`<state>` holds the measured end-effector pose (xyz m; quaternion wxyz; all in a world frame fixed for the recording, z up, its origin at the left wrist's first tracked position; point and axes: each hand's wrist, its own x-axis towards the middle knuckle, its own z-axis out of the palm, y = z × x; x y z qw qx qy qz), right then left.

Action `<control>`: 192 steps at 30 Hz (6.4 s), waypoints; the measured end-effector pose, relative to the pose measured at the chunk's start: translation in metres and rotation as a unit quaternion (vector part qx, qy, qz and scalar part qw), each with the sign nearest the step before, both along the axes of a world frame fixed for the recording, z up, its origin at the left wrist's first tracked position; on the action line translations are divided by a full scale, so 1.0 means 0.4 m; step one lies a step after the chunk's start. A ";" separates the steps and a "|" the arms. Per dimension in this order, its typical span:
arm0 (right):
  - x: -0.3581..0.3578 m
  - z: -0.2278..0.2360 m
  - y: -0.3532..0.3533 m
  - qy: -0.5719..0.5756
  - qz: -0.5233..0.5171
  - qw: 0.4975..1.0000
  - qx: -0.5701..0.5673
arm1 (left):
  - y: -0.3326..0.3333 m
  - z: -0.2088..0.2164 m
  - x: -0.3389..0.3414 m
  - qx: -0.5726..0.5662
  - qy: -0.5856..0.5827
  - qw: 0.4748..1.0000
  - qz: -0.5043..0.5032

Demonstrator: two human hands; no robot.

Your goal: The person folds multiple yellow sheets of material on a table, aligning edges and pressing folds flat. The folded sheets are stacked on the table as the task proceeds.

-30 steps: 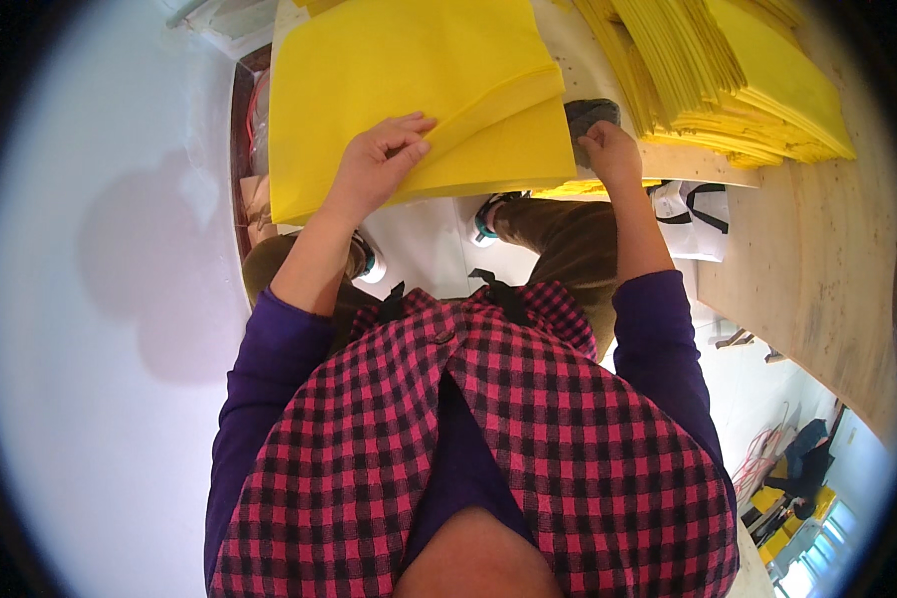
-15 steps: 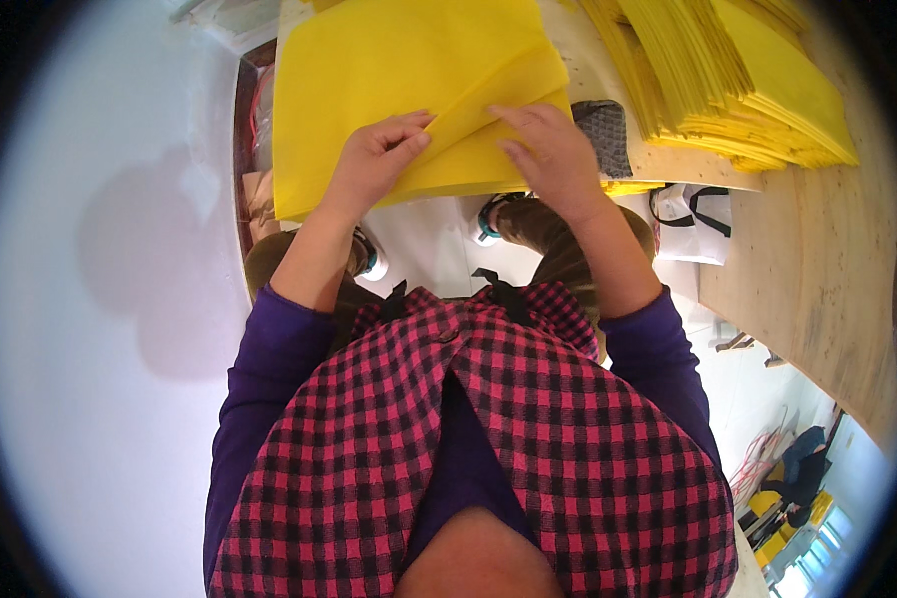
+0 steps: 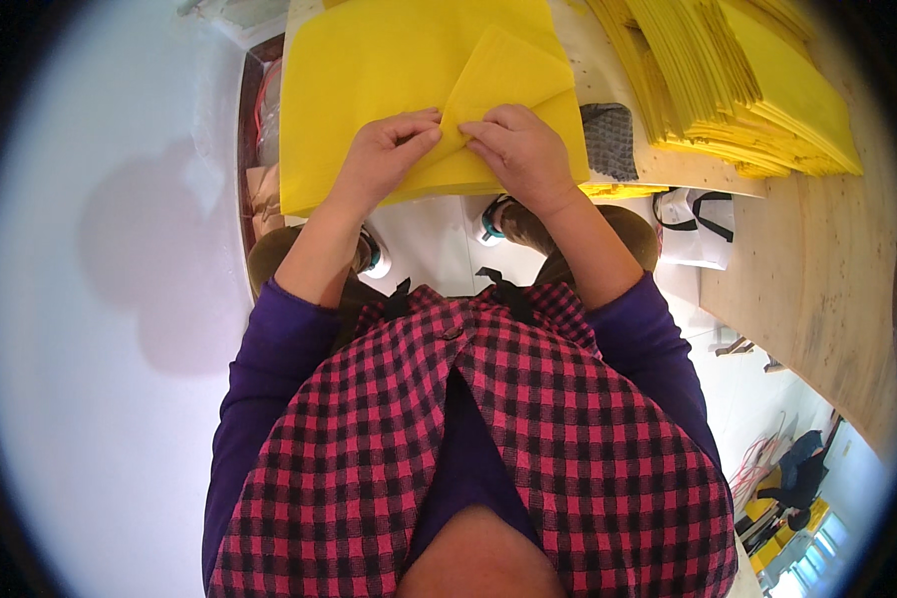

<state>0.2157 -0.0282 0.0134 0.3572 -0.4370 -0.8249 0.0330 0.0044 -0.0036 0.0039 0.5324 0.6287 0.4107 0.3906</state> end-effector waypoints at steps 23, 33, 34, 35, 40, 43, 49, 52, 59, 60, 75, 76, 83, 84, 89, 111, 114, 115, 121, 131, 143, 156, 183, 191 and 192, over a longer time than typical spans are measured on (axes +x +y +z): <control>0.032 0.019 -0.087 0.004 0.042 0.999 -0.005 | -0.002 -0.010 0.020 -0.051 -0.028 0.997 0.041; -0.002 0.085 -0.079 -0.071 0.002 0.996 0.046 | 0.000 -0.014 0.021 -0.026 -0.013 0.998 0.051; 0.008 0.087 -0.088 -0.102 0.002 0.995 -0.005 | 0.000 -0.012 0.019 -0.035 -0.005 0.998 0.050; 0.021 0.087 -0.097 -0.134 0.003 0.989 -0.057 | -0.001 -0.011 0.018 -0.040 -0.005 0.998 0.048; 0.087 0.070 -0.102 -0.044 -0.056 0.997 -0.014 | 0.000 -0.011 0.019 -0.022 0.007 0.999 0.040; 0.143 0.076 -0.047 0.011 -0.133 0.991 -0.002 | -0.004 -0.010 0.021 -0.002 0.005 0.999 0.039; 0.205 0.078 0.099 0.087 -0.071 0.985 -0.131 | -0.014 -0.005 0.018 0.039 0.027 0.999 0.025; 0.215 0.067 0.124 0.123 -0.057 0.963 -0.233 | -0.016 -0.009 0.022 0.079 0.026 0.996 0.024; 0.233 0.053 0.124 0.156 -0.033 0.936 -0.313 | -0.023 -0.009 0.033 0.143 0.059 0.987 0.033; 0.235 0.050 0.123 0.155 -0.041 0.926 -0.343 | -0.024 -0.008 0.035 0.150 0.067 0.986 0.032; 0.244 0.026 0.127 0.189 -0.009 0.921 -0.339 | -0.102 0.069 -0.021 0.310 0.391 0.865 0.044; 0.241 0.028 0.126 0.181 -0.018 0.925 -0.335 | -0.109 0.072 -0.042 0.311 0.405 0.859 0.045; 0.254 0.024 0.129 0.164 -0.021 0.929 -0.332 | -0.136 0.064 -0.169 0.326 0.471 0.817 0.065; 0.254 0.021 0.129 0.175 -0.017 0.932 -0.316 | -0.134 0.061 -0.188 0.328 0.485 0.808 0.066; 0.258 0.019 0.126 0.211 0.009 0.914 -0.346 | -0.104 0.039 -0.280 0.348 0.452 0.817 0.089; 0.257 0.021 0.118 0.258 -0.096 0.870 -0.410 | 0.087 0.016 -0.412 0.220 0.161 0.961 -0.034; 0.251 0.008 0.113 0.340 -0.086 0.859 -0.374 | 0.105 0.015 -0.418 0.171 0.177 0.969 -0.010; 0.251 0.007 0.117 0.331 -0.098 0.858 -0.381 | 0.105 0.009 -0.414 0.102 0.166 0.981 0.026; 0.247 0.017 0.138 0.327 -0.111 0.850 -0.399 | 0.120 -0.009 -0.398 -0.027 0.060 0.995 0.080; 0.220 0.033 0.149 0.354 -0.142 0.833 -0.400 | 0.118 -0.028 -0.375 -0.091 -0.064 0.987 0.117; 0.224 0.040 0.168 0.372 -0.117 0.813 -0.433 | 0.107 -0.013 -0.324 -0.213 -0.163 0.942 0.204; 0.228 0.032 0.162 0.333 -0.176 0.813 -0.444 | 0.090 0.003 -0.312 -0.158 -0.078 0.970 0.166; 0.224 0.049 0.142 0.501 -0.105 0.739 -0.438 | 0.079 0.026 -0.308 -0.211 -0.196 0.932 0.220; 0.243 0.028 0.136 0.457 -0.106 0.757 -0.455 | 0.089 0.000 -0.325 -0.236 -0.158 0.933 0.220; 0.246 0.024 0.135 0.443 -0.109 0.758 -0.465 | 0.088 -0.007 -0.330 -0.217 -0.159 0.945 0.185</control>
